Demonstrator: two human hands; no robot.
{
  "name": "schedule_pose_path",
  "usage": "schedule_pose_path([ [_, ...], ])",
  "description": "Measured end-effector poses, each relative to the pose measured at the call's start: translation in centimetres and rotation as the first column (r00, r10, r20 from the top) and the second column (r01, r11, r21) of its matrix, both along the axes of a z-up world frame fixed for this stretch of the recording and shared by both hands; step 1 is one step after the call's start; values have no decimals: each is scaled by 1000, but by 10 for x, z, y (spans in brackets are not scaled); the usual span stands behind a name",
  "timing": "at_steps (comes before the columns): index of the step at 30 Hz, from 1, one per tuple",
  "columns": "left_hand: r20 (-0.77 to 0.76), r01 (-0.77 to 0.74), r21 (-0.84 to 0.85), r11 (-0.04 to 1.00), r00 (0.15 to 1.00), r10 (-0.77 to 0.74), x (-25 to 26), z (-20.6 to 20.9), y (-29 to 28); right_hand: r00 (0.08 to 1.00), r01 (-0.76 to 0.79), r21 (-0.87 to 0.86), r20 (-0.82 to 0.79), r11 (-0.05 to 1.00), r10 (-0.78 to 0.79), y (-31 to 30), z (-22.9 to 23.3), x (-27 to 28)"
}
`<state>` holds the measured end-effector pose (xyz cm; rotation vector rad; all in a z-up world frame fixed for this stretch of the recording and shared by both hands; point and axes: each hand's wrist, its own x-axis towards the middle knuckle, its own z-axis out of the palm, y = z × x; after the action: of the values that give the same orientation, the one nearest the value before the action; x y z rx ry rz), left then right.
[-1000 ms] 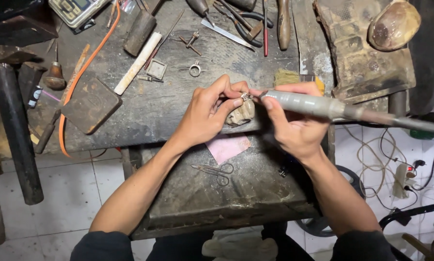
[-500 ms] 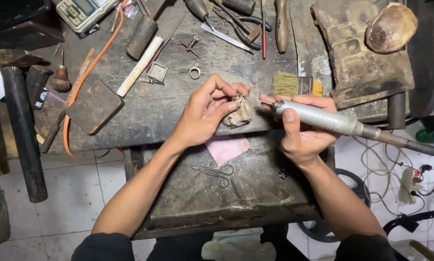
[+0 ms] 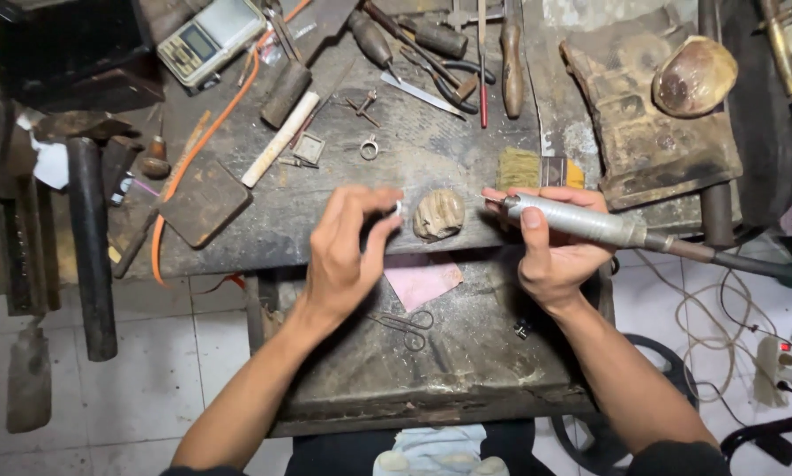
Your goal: The person is polishing a small jewelry component using a rotary tool and cleaning it with a brush at a jeweler's workbench.
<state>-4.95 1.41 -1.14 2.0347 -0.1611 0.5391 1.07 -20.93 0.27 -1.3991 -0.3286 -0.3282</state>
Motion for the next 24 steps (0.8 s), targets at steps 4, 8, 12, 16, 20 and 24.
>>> schedule_pose_path([
  [4,-48,60,198,978,998,-51,-15,2,1,998,53,-38,35,998,-52,-6,-13,3],
  [8,-10,81,326,942,997,-82,-21,54,7,999,41,-45,4,998,-41,-11,-11,0],
  [12,-72,15,450,893,997,19,-32,47,18,993,89,-36,76,995,-86,0,-8,-1],
  [16,-75,-12,420,907,996,47,-26,61,31,996,81,-33,50,996,-79,3,-7,-6],
  [20,-52,-206,574,793,957,286,-17,57,60,998,60,-34,24,998,-59,15,10,-11],
  [24,-79,-273,642,716,906,415,-7,40,85,999,44,-33,20,998,-43,12,7,-13],
])
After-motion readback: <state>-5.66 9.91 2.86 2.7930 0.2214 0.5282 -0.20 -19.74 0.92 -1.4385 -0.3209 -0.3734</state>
